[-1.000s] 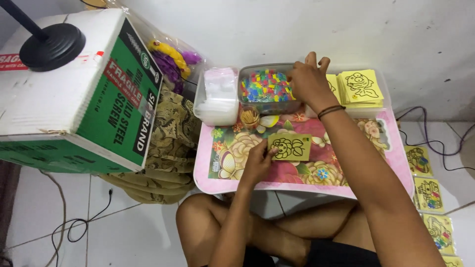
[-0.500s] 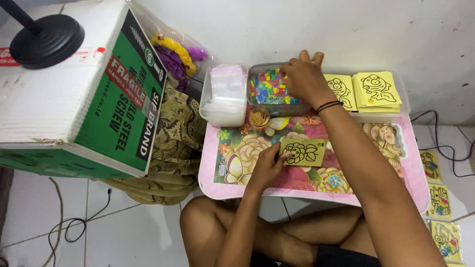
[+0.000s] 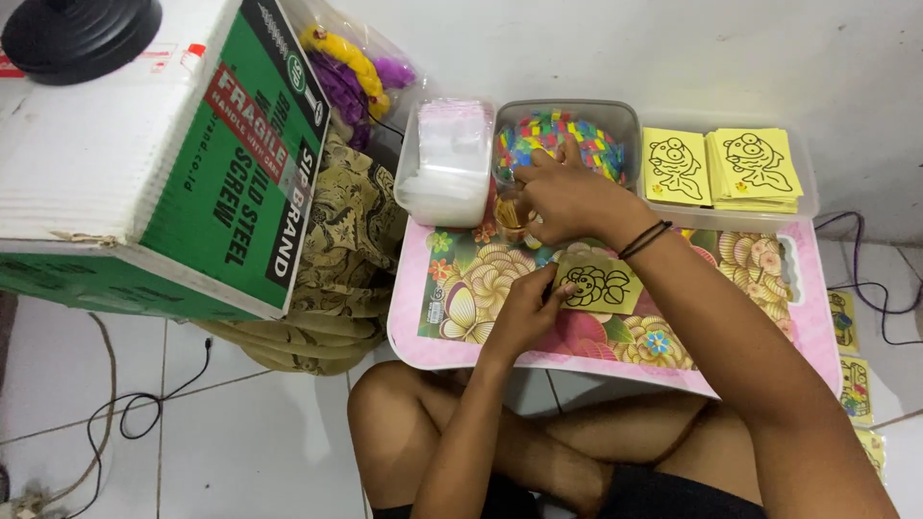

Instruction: The person sits on the floor and packs small yellow cards with printed designs into clear plastic bags. They place colorful plastic pieces into the bags along with the cards, seal them, and arrange the finished packages on the floor.

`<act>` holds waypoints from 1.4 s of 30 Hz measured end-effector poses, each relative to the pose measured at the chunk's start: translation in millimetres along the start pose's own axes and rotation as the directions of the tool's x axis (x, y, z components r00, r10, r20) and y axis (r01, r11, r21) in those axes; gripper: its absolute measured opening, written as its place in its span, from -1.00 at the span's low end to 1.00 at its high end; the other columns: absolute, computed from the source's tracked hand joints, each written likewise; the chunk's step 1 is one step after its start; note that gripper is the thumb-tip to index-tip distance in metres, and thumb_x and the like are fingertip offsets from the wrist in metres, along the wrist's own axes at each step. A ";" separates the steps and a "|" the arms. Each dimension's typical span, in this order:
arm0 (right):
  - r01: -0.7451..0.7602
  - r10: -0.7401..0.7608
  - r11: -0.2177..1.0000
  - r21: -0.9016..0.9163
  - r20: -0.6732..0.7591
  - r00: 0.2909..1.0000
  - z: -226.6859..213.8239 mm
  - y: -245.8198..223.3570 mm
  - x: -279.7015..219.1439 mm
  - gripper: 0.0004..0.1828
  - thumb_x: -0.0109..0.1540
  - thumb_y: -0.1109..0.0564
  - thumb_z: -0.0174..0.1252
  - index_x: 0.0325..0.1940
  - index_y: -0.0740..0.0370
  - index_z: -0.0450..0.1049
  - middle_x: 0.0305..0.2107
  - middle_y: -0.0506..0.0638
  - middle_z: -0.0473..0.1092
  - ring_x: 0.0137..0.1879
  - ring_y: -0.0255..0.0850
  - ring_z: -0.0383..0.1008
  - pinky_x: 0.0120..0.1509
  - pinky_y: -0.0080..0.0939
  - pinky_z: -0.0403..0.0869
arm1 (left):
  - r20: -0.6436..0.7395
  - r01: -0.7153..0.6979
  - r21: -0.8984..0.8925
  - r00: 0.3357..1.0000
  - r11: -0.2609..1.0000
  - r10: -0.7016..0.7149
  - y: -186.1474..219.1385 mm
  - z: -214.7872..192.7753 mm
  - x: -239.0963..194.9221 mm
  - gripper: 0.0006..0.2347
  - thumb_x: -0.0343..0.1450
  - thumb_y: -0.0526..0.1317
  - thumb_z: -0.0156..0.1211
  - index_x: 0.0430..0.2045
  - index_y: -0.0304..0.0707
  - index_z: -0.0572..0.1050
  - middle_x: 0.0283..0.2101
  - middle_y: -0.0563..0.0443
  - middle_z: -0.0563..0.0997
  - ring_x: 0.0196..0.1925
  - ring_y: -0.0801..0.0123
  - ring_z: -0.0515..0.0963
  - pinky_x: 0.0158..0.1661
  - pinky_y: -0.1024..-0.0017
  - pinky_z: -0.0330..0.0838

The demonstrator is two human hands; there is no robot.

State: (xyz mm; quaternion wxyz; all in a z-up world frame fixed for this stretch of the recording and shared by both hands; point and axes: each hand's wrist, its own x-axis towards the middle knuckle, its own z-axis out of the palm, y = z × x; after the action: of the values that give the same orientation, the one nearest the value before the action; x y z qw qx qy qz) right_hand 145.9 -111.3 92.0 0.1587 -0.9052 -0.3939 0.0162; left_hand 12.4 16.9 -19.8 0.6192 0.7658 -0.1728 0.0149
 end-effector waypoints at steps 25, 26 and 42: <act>-0.053 0.064 0.972 -0.227 0.042 0.997 -1.5 -12.1 -13.6 -0.97 0.18 0.02 0.33 -0.32 -0.14 0.67 -0.33 -0.09 0.51 -0.07 -0.11 0.38 0.24 0.16 0.07 | 0.005 -0.058 0.056 0.998 0.997 0.058 9.1 1.6 -3.9 -0.82 0.46 -0.22 0.21 -0.47 -0.30 0.39 -0.58 -0.25 0.42 -0.48 0.00 0.48 -0.37 0.22 0.35; -0.042 0.044 0.960 -0.276 -0.001 0.999 3.3 -6.1 -13.4 -0.98 0.18 -0.02 0.34 -0.32 -0.19 0.67 -0.35 -0.14 0.50 -0.08 -0.16 0.38 0.25 0.16 0.08 | 0.001 -0.054 0.052 0.999 0.997 0.054 9.1 1.5 -4.2 -0.82 0.46 -0.22 0.21 -0.49 -0.28 0.38 -0.59 -0.23 0.41 -0.49 0.03 0.47 -0.38 0.24 0.34; -0.021 -0.062 0.959 -0.283 -0.281 0.958 -10.6 1.1 -24.4 -0.95 0.21 0.00 0.33 -0.26 -0.13 0.60 -0.32 -0.18 0.45 -0.03 -0.21 0.42 0.26 0.16 0.07 | -0.015 -0.010 0.062 1.000 0.998 0.011 11.5 6.8 -7.8 -0.82 0.45 -0.21 0.24 -0.51 -0.24 0.40 -0.62 -0.17 0.41 -0.51 0.17 0.44 -0.39 0.29 0.33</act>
State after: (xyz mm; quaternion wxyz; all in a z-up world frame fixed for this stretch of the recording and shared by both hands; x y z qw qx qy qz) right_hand 131.5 -132.5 99.5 0.0832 -0.9071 -0.3743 -0.1734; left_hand 0.6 10.3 -12.4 0.5964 0.7837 -0.1713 0.0294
